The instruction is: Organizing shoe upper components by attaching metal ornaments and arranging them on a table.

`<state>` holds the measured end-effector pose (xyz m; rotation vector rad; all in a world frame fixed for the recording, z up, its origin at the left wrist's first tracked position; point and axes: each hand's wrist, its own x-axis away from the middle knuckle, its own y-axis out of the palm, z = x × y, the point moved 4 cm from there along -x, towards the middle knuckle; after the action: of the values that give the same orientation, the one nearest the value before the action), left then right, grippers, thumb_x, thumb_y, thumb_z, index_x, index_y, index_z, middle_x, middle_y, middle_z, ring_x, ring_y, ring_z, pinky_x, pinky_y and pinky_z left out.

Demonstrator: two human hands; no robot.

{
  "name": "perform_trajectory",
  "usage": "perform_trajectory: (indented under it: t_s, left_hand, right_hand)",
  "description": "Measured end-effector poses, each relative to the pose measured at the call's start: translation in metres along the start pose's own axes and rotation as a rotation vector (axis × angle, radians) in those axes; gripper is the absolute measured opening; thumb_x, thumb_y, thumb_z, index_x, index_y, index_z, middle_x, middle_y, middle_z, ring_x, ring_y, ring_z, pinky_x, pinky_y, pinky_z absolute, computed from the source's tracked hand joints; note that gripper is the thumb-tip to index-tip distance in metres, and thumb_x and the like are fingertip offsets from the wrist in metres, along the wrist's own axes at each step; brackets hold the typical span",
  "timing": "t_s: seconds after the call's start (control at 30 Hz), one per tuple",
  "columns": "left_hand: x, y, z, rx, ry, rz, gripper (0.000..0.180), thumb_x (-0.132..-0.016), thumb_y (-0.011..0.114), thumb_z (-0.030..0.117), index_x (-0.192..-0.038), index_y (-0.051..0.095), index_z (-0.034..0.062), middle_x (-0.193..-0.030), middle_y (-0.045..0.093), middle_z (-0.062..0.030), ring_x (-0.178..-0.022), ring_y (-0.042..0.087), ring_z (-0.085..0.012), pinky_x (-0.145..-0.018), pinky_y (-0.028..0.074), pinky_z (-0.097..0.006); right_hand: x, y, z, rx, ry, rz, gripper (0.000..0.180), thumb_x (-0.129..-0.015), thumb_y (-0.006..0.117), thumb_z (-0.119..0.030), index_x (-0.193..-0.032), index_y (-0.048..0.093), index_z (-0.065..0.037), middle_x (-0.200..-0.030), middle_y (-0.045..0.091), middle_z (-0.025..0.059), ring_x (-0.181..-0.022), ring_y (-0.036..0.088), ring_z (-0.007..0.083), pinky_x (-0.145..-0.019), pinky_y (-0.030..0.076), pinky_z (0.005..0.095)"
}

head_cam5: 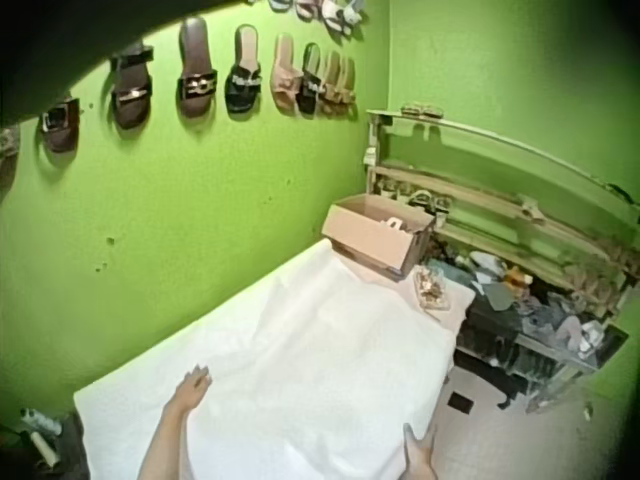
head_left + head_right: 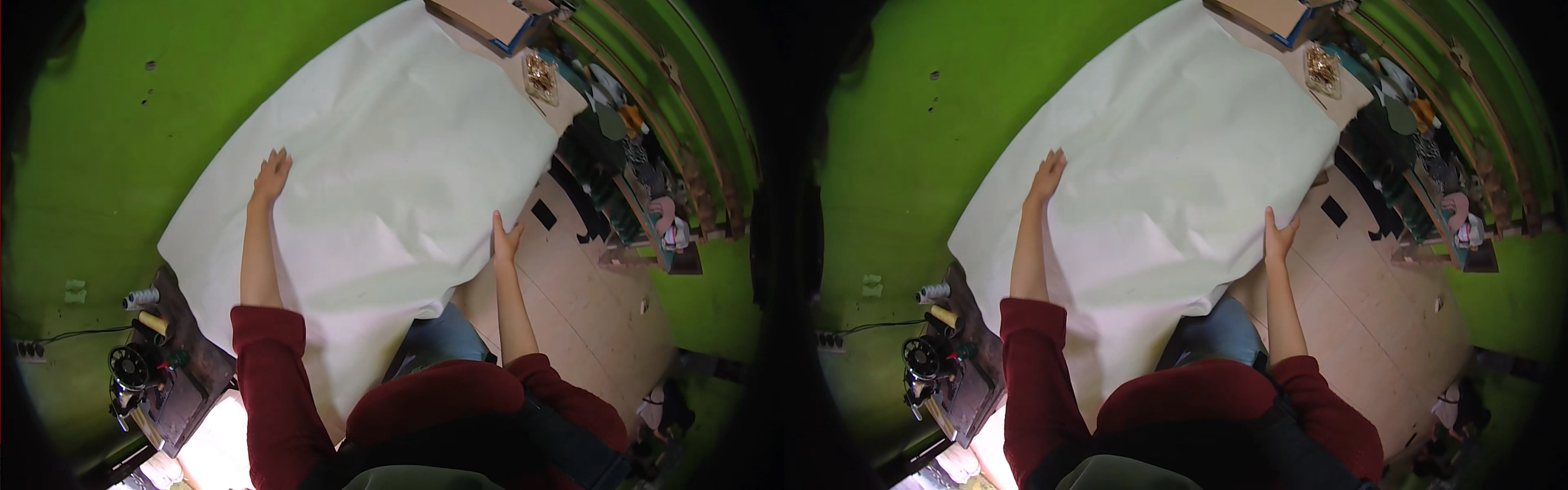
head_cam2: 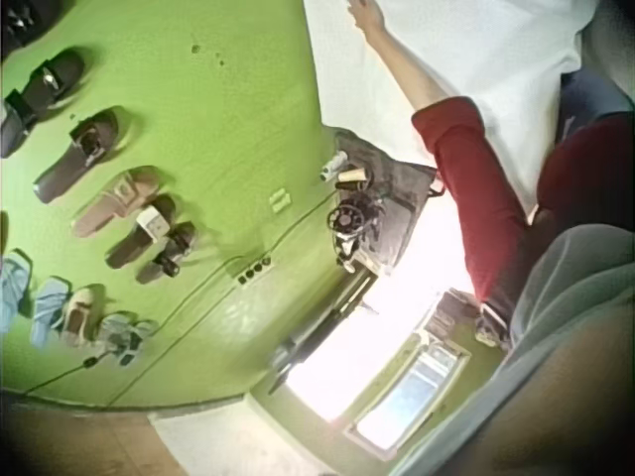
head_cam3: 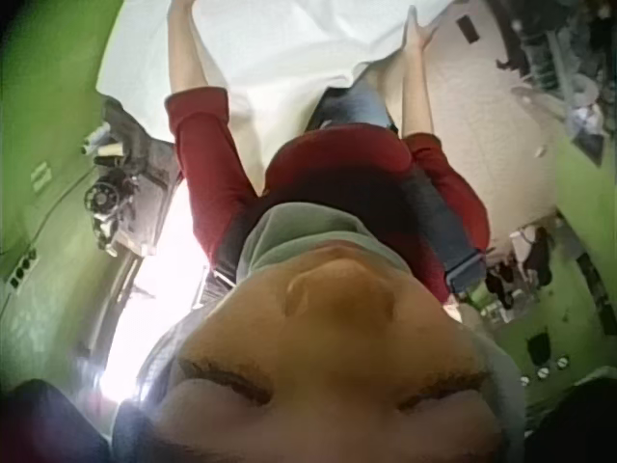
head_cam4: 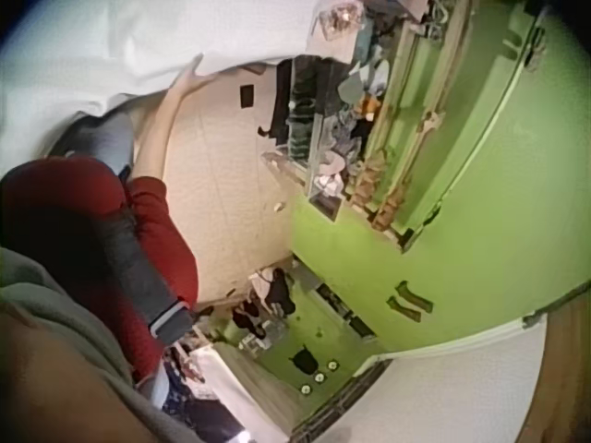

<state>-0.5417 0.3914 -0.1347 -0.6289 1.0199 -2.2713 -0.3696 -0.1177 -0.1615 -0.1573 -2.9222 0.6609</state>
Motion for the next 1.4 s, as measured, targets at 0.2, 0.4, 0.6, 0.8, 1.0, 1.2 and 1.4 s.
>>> perform_trajectory:
  t_s: [0.2,0.4,0.6,0.8,1.0,1.2,1.4]
  left_hand:
    - [-0.028,0.043,0.101,-0.141,-0.137,-0.184,0.084,-0.074,0.03,0.076,-0.14,0.024,0.0242,-0.149,0.008,-0.0057,-0.134,0.001,-0.0401,-0.1,0.0,-0.065]
    - [-0.019,0.051,0.091,-0.319,-0.158,-0.06,0.089,-0.073,0.03,0.076,-0.142,0.013,0.0229,-0.149,0.001,-0.0091,-0.135,-0.001,-0.0385,-0.1,0.002,-0.066]
    - [-0.017,0.056,0.092,-0.342,-0.141,0.012,0.088,-0.073,0.031,0.076,-0.142,0.011,0.0249,-0.149,0.002,-0.009,-0.135,-0.002,-0.0385,-0.1,0.002,-0.065]
    - [-0.018,0.052,0.093,-0.33,-0.143,0.01,0.082,-0.073,0.031,0.077,-0.141,0.013,0.0345,-0.149,0.004,-0.0092,-0.134,-0.001,-0.0411,-0.099,0.003,-0.067]
    - [-0.023,0.05,0.097,-0.352,-0.201,0.013,0.082,-0.072,0.028,0.079,-0.14,0.012,0.037,-0.149,0.0,-0.0088,-0.133,-0.001,-0.0433,-0.096,0.005,-0.07]
    - [-0.025,0.056,0.101,-0.368,-0.22,0.004,0.083,-0.071,0.029,0.08,-0.14,0.011,0.0387,-0.149,-0.001,-0.0078,-0.134,-0.002,-0.0423,-0.097,0.006,-0.07]
    - [-0.01,0.037,0.101,-0.108,-0.111,0.066,0.085,-0.074,0.041,0.07,-0.141,0.019,0.0235,-0.148,0.004,-0.0139,-0.134,-0.003,-0.0405,-0.098,-0.005,-0.065]
  right_hand:
    - [0.027,-0.019,0.008,-0.12,0.171,-0.068,0.109,-0.068,0.077,-0.033,-0.136,0.001,0.007,-0.137,0.023,0.0259,-0.125,0.031,0.0323,-0.102,0.029,0.0356]
    - [0.103,-0.02,0.015,-0.166,0.853,-0.269,0.103,-0.067,0.076,-0.044,-0.139,0.009,-0.014,-0.133,0.032,0.0172,-0.12,0.037,0.0245,-0.095,0.033,0.0408]
    - [0.121,-0.004,0.031,-0.447,0.771,-0.493,0.073,-0.076,0.067,-0.044,-0.132,0.033,-0.013,-0.117,0.051,0.0086,-0.109,0.047,0.0167,-0.079,0.041,0.0355]
    - [0.11,-0.043,-0.024,0.197,-0.107,-0.261,0.034,-0.085,0.06,-0.027,-0.086,0.063,0.007,-0.075,0.065,0.0117,-0.068,0.061,0.0176,-0.066,0.047,0.0318]
    - [0.103,-0.089,-0.046,0.224,-0.081,-0.257,0.033,-0.085,0.06,-0.026,-0.084,0.063,0.007,-0.069,0.064,0.011,-0.066,0.058,0.0116,-0.062,0.046,0.0273]
    - [0.098,-0.089,-0.023,0.31,-0.121,-0.214,0.032,-0.083,0.062,-0.025,-0.081,0.065,0.006,-0.069,0.065,0.0111,-0.065,0.059,0.0126,-0.061,0.046,0.0272]
    - [0.108,-0.047,0.026,-0.745,0.547,-0.743,0.076,-0.083,0.052,-0.055,-0.127,0.039,0.005,-0.129,0.044,0.0168,-0.118,0.044,0.0251,-0.097,0.036,0.0368]
